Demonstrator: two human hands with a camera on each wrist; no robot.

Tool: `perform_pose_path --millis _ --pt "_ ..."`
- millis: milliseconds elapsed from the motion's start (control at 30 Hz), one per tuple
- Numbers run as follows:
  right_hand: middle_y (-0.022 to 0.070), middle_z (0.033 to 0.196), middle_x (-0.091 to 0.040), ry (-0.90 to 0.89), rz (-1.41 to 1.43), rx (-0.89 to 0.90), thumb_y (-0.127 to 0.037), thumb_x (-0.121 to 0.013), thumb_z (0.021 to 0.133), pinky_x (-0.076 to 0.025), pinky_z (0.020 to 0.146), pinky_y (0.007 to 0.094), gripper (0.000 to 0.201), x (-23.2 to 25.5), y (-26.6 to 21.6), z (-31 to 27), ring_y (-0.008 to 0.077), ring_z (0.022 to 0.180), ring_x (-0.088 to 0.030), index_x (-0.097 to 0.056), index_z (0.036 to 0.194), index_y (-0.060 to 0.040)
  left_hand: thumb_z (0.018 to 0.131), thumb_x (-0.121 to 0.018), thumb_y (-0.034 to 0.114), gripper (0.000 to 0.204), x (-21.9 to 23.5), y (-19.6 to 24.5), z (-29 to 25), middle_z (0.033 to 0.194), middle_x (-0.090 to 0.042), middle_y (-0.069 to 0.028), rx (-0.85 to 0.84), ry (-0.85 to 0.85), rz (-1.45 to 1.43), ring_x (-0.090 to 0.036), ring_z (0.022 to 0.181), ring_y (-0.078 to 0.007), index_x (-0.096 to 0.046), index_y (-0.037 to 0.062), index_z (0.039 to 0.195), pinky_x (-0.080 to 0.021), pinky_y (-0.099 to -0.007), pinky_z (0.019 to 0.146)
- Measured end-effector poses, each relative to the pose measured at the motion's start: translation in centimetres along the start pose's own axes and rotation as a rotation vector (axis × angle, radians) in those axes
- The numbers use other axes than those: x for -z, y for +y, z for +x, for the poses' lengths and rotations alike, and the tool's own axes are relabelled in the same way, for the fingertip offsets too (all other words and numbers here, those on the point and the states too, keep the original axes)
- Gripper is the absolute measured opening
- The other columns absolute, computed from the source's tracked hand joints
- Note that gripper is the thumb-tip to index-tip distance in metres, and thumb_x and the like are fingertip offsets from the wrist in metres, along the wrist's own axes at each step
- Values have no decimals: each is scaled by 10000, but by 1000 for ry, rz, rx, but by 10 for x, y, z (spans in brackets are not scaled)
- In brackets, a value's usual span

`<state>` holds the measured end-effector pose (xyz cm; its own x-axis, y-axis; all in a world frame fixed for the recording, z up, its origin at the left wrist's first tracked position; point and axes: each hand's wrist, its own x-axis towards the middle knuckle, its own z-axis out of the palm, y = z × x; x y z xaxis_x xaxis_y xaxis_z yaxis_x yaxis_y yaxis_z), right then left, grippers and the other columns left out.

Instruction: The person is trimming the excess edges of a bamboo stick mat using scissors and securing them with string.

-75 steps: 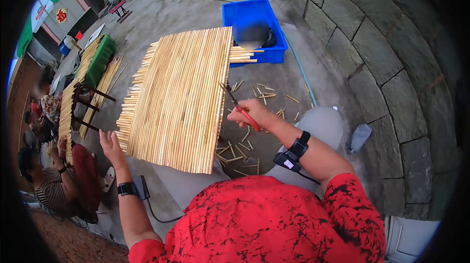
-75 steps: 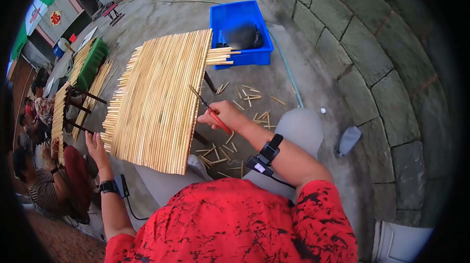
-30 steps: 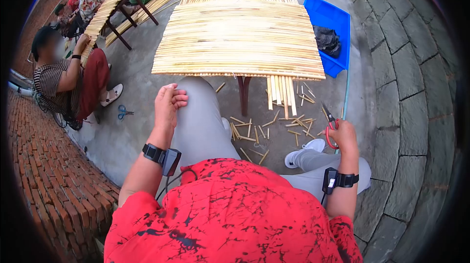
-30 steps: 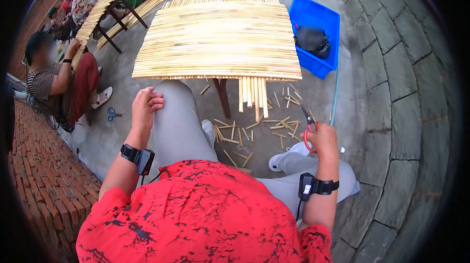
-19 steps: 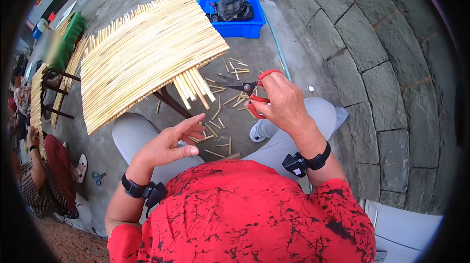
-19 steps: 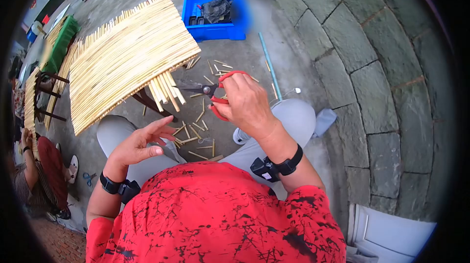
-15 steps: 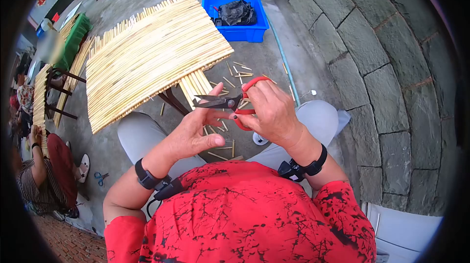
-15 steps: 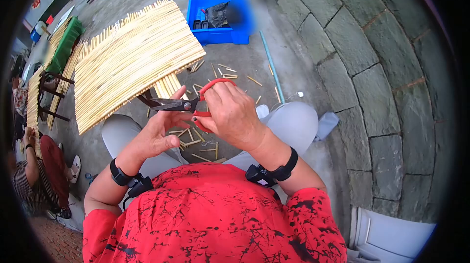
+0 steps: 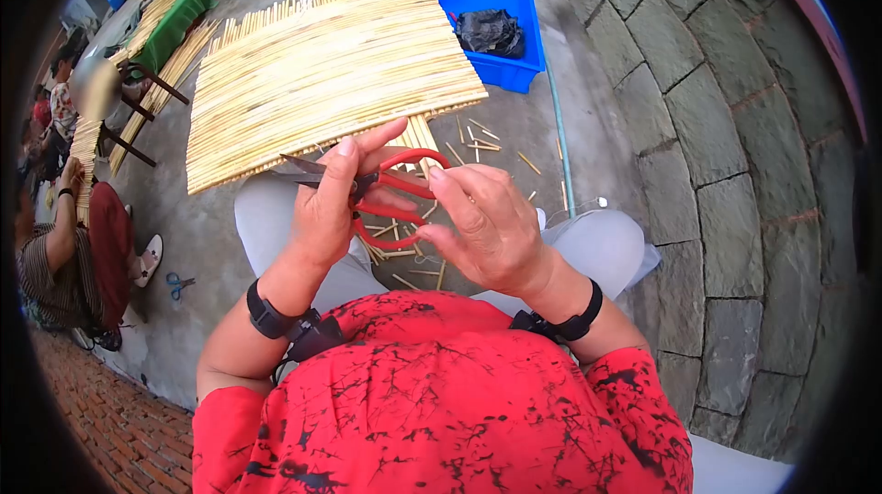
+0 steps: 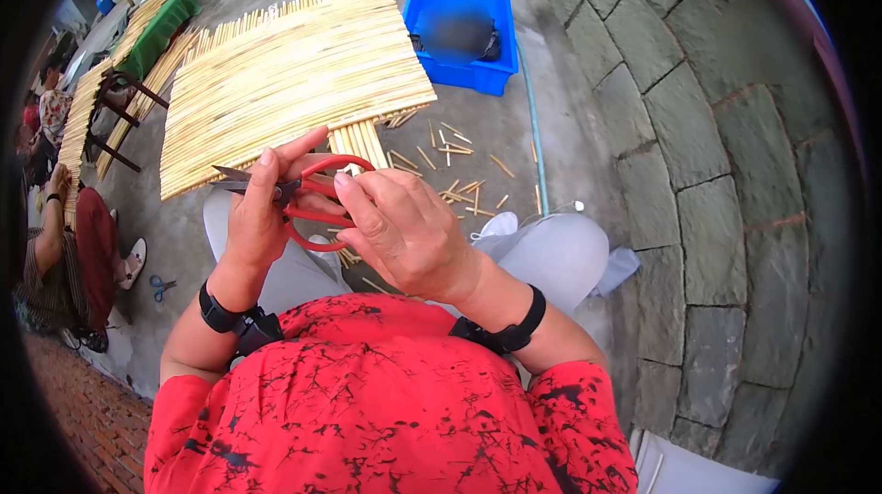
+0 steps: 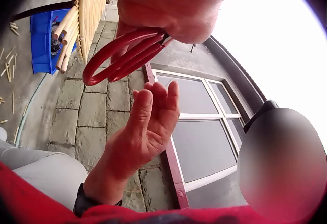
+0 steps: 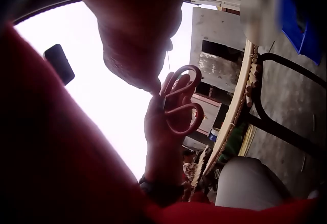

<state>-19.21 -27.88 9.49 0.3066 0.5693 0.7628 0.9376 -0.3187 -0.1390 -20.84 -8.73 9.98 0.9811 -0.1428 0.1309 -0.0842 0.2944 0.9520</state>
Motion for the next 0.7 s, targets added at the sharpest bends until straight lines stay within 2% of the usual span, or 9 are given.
perform_pose_path --millis 100,267,400,467,533,600,667,700 --pt "143 1029 -491 -1 -40 -26 -128 -684 689 -460 756 379 572 5 0 3 293 894 -525 -472 1206 -5 960 -221 389 547 16 -2 -4 1008 -605 -193 81 43 -67 -634 787 -236 -431 -29 1245 -538 -275 647" --pt "133 1019 -483 -24 -70 -46 -138 -687 686 -455 740 368 564 1 -3 1 287 882 -518 -491 1205 -42 959 -214 395 548 12 -8 -10 1031 -600 -184 149 36 -70 -637 772 -238 -424 -18 1252 -536 -278 639" --pt "119 941 -501 -27 -31 -69 -155 -696 674 -454 709 362 491 -2 -4 -8 271 845 -525 -520 1109 -9 959 -211 398 538 4 -20 -11 1071 -582 -175 244 47 -61 -639 772 -243 -412 7 1269 -535 -285 652" --pt "114 901 -508 -37 11 -61 -161 -702 664 -453 696 359 463 -7 -3 -16 265 824 -528 -530 1062 2 956 -228 408 538 5 -35 -12 1083 -572 -157 264 39 -84 -615 805 -213 -401 17 1282 -523 -292 685" --pt "109 828 -509 -365 117 -134 -170 -722 628 -453 678 353 459 -12 -2 -24 262 774 -528 -524 1000 10 958 -250 402 526 1 -48 -11 1083 -570 -112 377 57 -161 -560 865 -150 -416 18 1276 -473 -275 741" --pt "114 819 -512 -381 63 -177 -194 -739 589 -453 675 352 494 -21 -3 -34 276 766 -530 -511 981 3 955 -272 412 525 1 -59 -13 1071 -567 -85 423 43 -168 -528 892 -131 -408 33 1292 -436 -276 773" --pt "118 810 -521 -498 49 -314 -170 -719 597 -452 652 363 450 -24 1 -44 289 757 -536 -495 950 -4 951 -285 426 534 -3 -71 -14 1060 -565 -77 514 16 -30 -531 872 -136 -404 40 1300 -433 -279 772" --pt "118 810 -521 -499 50 -314 -170 -719 597 -452 652 363 450 -27 4 -50 289 757 -536 -495 950 -4 946 -293 440 537 -6 -74 -16 1050 -563 -71 474 -3 -9 -540 926 -149 -389 62 1315 -434 -289 805"
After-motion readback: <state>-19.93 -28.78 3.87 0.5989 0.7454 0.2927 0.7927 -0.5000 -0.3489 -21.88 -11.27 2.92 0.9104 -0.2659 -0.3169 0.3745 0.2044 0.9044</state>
